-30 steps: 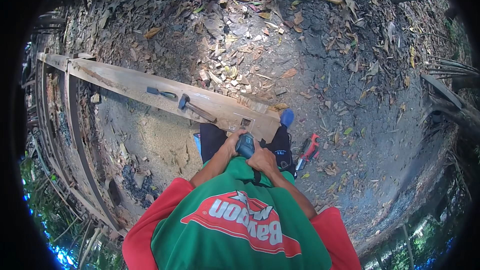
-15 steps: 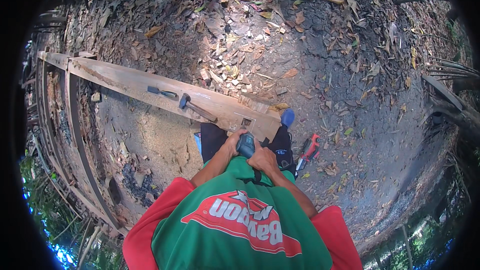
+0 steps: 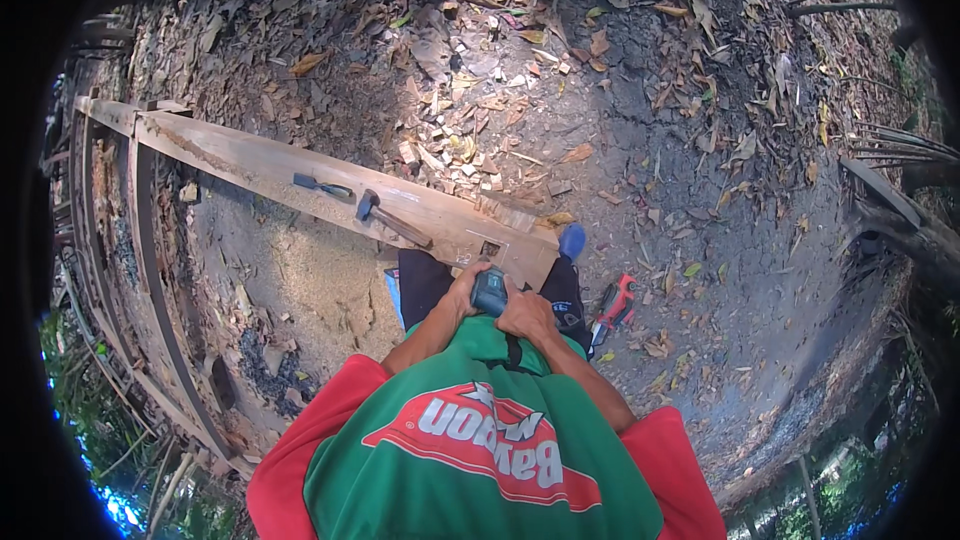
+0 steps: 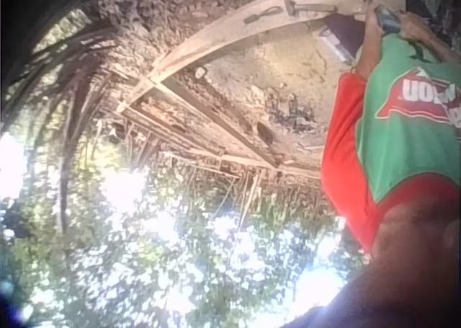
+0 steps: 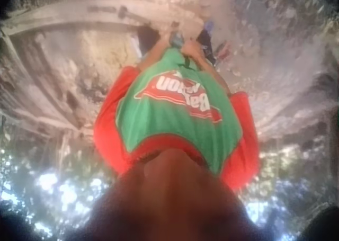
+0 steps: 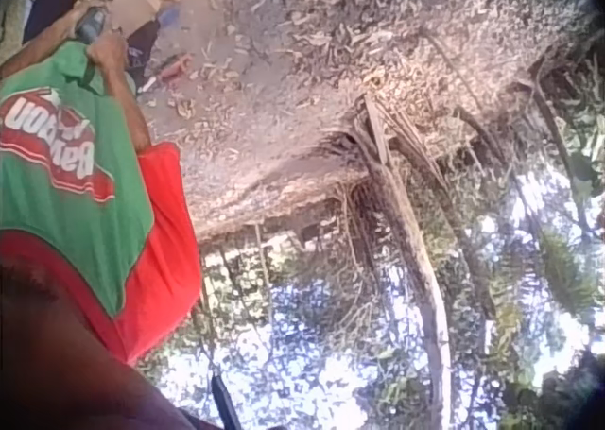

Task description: The person carves a hole into a wooden beam using a chisel and hammer, then uses a power drill to deepen the hole.

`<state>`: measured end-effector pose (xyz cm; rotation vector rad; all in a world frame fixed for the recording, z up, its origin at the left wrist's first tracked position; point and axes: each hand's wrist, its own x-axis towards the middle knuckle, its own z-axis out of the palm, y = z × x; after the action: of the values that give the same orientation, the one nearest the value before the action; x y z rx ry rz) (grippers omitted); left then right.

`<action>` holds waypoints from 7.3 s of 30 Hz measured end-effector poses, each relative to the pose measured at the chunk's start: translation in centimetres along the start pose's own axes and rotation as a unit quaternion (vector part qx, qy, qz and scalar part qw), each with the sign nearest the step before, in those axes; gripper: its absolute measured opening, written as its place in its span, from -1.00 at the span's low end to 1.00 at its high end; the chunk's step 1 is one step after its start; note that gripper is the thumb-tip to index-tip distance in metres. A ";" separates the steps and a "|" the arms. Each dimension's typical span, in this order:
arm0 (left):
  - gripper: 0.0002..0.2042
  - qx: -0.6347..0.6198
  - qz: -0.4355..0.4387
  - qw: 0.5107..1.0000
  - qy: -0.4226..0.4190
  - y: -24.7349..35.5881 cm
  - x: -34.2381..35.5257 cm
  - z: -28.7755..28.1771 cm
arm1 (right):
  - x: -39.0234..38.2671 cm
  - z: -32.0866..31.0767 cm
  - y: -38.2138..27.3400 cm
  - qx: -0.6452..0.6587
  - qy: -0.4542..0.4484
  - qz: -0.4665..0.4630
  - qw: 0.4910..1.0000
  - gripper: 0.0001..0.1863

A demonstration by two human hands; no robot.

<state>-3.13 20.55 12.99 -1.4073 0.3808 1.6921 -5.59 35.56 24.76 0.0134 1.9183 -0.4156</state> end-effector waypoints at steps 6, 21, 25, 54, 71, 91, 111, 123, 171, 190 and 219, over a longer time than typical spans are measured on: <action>-0.74 0.017 0.003 1.000 -0.016 -0.3 -0.4 -0.4 | -0.9 0.5 0.0 0.026 -0.010 0.012 1.000 0.08; -0.72 0.084 0.019 0.996 0.022 -3.3 -3.4 1.9 | -5.5 1.0 1.1 0.080 0.023 0.037 0.996 0.11; -0.72 0.079 0.012 0.997 0.007 -3.5 -3.2 1.8 | -5.3 1.6 1.3 0.073 0.030 0.041 0.996 0.09; -0.74 0.037 0.033 0.999 0.006 -3.3 -2.7 2.0 | -4.3 1.0 1.5 0.039 0.049 0.019 0.998 0.01; -0.74 0.018 0.039 0.998 -0.043 -4.9 -4.7 0.5 | -5.9 1.4 0.7 0.002 0.012 -0.002 1.000 0.07; -0.69 -0.027 0.065 0.994 -0.088 -6.2 -1.2 -1.8 | -4.7 2.7 0.9 -0.042 0.024 -0.002 0.999 0.04; -0.72 0.042 0.010 0.999 -0.007 -2.8 -0.7 0.3 | -3.9 1.4 -0.3 0.023 0.014 0.050 0.998 -0.07; -0.71 0.003 0.043 0.999 -0.019 -3.4 0.7 1.3 | -2.8 0.1 1.8 0.001 0.031 0.015 0.999 -0.01; -0.72 0.050 0.037 0.998 0.024 -2.7 0.7 1.7 | -2.8 0.4 1.7 0.044 -0.005 0.053 0.998 -0.02; -0.74 0.057 0.047 0.997 0.016 -2.7 0.8 1.6 | -2.8 0.0 1.5 0.031 0.003 0.039 0.999 -0.03; -0.75 0.038 0.033 0.999 0.006 -3.9 0.5 0.5 | -3.7 0.2 1.5 0.042 -0.008 0.036 0.998 0.02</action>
<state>-0.45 23.27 13.82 -1.3639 0.4986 1.7048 -3.71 37.57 27.68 0.1333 1.8773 -0.4454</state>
